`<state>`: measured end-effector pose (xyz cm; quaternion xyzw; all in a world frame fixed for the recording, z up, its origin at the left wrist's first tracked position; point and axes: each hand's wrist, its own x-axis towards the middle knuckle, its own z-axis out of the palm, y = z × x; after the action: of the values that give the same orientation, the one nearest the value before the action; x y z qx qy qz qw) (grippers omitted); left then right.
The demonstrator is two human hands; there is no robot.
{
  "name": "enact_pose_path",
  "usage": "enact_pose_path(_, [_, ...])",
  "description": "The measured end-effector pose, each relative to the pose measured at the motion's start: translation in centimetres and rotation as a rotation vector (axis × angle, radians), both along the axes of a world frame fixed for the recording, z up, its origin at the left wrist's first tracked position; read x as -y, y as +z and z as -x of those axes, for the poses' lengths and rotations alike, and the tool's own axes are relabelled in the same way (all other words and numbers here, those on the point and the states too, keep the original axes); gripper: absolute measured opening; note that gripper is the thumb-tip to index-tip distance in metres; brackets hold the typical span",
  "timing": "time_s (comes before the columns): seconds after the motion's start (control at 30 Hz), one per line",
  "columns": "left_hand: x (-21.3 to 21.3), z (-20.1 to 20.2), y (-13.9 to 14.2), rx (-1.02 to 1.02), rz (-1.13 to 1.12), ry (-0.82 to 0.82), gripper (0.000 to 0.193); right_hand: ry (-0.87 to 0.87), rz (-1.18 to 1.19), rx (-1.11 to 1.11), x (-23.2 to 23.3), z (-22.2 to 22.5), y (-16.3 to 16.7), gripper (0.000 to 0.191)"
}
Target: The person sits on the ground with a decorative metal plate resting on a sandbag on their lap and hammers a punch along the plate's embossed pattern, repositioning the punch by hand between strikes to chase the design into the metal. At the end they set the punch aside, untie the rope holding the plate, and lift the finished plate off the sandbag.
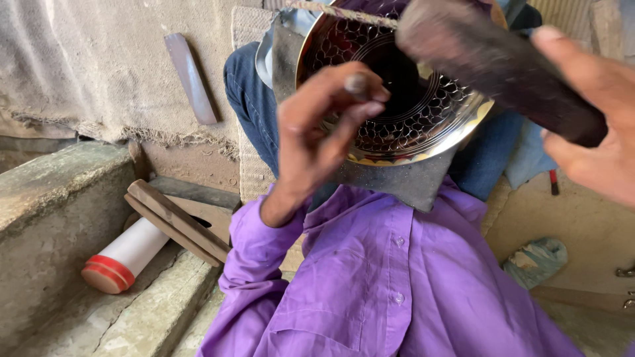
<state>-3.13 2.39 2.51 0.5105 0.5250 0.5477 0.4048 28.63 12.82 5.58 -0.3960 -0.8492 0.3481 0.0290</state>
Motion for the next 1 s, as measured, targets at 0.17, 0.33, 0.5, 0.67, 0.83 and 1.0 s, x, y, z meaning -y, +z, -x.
enact_pose_path(0.17, [-0.5,2.1,1.5,-0.212,-0.131,-0.104,0.026,-0.239,0.203,-0.166,5.6,-5.9,-1.3,0.041])
enact_pose_path(0.33, [-1.8,1.8,1.8,-0.189,0.050,-0.366,0.035,-0.676,0.591,-0.526,12.1,-5.5,-3.0,0.027])
enact_pose_path(0.5, [-2.9,1.3,0.6,-0.224,0.119,-0.503,0.055,-0.770,0.497,-0.565,15.5,-2.9,-4.4,0.055])
enact_pose_path(0.67, [-3.4,1.9,-0.5,-0.309,-0.012,-0.643,0.060,-0.768,0.332,-0.430,16.4,-2.1,-4.8,0.055])
enact_pose_path(0.83, [-3.6,2.0,-1.1,-0.336,-0.007,-0.687,0.060,-0.703,0.130,-0.492,16.2,-3.4,-4.8,0.055])
enact_pose_path(1.0, [-3.5,2.0,-1.5,-0.337,-0.028,-0.681,0.059,-0.835,0.218,-0.716,16.5,-4.5,-4.8,0.029])
